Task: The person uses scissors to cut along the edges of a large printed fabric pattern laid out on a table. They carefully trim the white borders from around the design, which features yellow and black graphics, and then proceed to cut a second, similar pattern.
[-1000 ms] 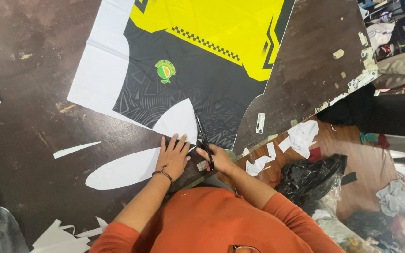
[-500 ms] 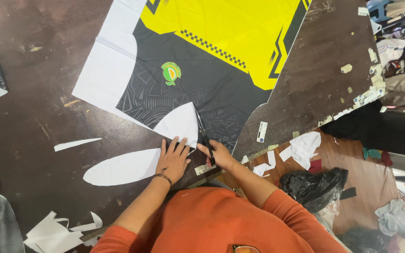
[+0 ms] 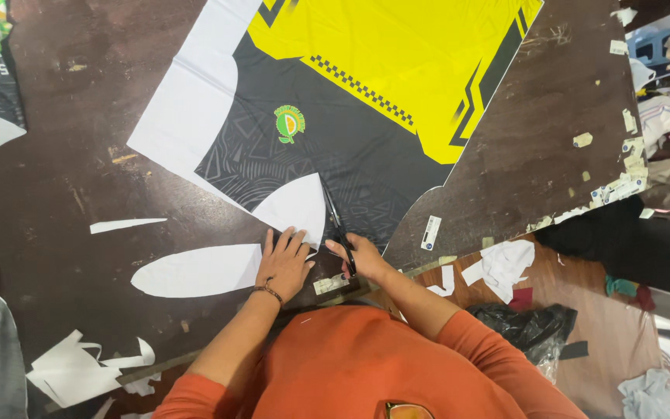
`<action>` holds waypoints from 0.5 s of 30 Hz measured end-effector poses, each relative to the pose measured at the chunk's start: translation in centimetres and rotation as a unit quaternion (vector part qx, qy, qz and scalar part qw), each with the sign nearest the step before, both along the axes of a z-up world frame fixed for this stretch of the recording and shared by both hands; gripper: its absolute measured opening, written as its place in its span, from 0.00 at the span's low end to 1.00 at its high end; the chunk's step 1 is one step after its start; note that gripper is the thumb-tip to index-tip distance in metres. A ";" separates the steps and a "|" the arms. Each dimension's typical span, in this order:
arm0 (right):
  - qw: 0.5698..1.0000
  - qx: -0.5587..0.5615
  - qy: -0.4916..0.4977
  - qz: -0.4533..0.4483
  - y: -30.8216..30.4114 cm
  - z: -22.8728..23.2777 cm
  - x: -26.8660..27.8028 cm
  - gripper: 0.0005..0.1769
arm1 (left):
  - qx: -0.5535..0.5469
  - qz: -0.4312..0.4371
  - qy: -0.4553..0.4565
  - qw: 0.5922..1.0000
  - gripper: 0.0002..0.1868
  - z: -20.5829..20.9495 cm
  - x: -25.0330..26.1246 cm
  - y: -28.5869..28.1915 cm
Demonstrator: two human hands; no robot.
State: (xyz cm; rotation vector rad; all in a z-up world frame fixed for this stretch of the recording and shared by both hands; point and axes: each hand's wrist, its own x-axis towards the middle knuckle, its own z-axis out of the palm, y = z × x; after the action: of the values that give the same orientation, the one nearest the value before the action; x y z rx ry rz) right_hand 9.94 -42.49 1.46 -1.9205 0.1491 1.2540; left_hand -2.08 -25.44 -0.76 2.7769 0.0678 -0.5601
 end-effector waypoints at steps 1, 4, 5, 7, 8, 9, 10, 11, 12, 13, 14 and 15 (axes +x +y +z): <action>1.000 0.001 0.000 0.003 -0.3 0.2 0.1 0.27 | 0.001 0.003 0.000 1.000 0.21 -0.6 0.3 -0.3; 1.000 0.008 0.017 0.008 -1.3 0.9 2.1 0.27 | -0.012 0.027 -0.105 0.994 0.21 -1.2 2.7 -0.9; 0.999 0.028 0.043 0.010 -1.9 1.0 3.1 0.25 | -0.032 0.051 -0.057 0.997 0.22 -0.4 4.0 -1.0; 0.996 0.044 0.072 0.026 -3.0 1.4 5.4 0.23 | -0.054 0.090 -0.006 0.995 0.25 0.4 5.3 -1.3; 0.995 0.035 0.075 0.063 -3.2 1.6 7.0 0.22 | -0.040 0.092 0.013 0.995 0.26 0.2 5.7 -1.4; 0.992 0.026 0.078 0.101 -3.4 1.8 8.6 0.20 | -0.026 0.095 0.032 0.995 0.28 0.1 6.1 -1.5; 0.990 0.027 0.074 0.114 -3.5 1.7 10.4 0.20 | -0.024 0.108 0.028 0.993 0.28 0.2 6.1 -1.7; 0.983 0.012 0.074 0.167 -3.6 1.6 12.3 0.21 | -0.031 0.110 0.034 0.993 0.29 0.3 6.1 -1.9; 0.973 -0.002 0.072 0.219 -3.3 1.5 14.4 0.21 | -0.036 0.113 0.040 0.992 0.30 0.4 6.4 -1.8; 0.970 0.001 0.067 0.233 -2.3 1.5 16.7 0.21 | -0.032 0.126 0.034 0.991 0.30 0.1 6.5 -1.4; 0.957 -0.019 0.055 0.286 -1.8 1.5 18.4 0.22 | -0.038 0.119 0.021 0.992 0.29 -0.1 6.1 -1.5; 0.939 -0.039 0.042 0.338 -1.2 1.4 20.1 0.23 | -0.044 0.112 0.008 0.993 0.29 -0.4 5.8 -1.6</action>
State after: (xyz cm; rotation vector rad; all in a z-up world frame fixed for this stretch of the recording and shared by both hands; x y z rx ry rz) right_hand 30.04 -43.69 2.88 -2.0615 -0.4661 1.7922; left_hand 3.75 -27.08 -1.21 2.6329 0.3461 -0.5150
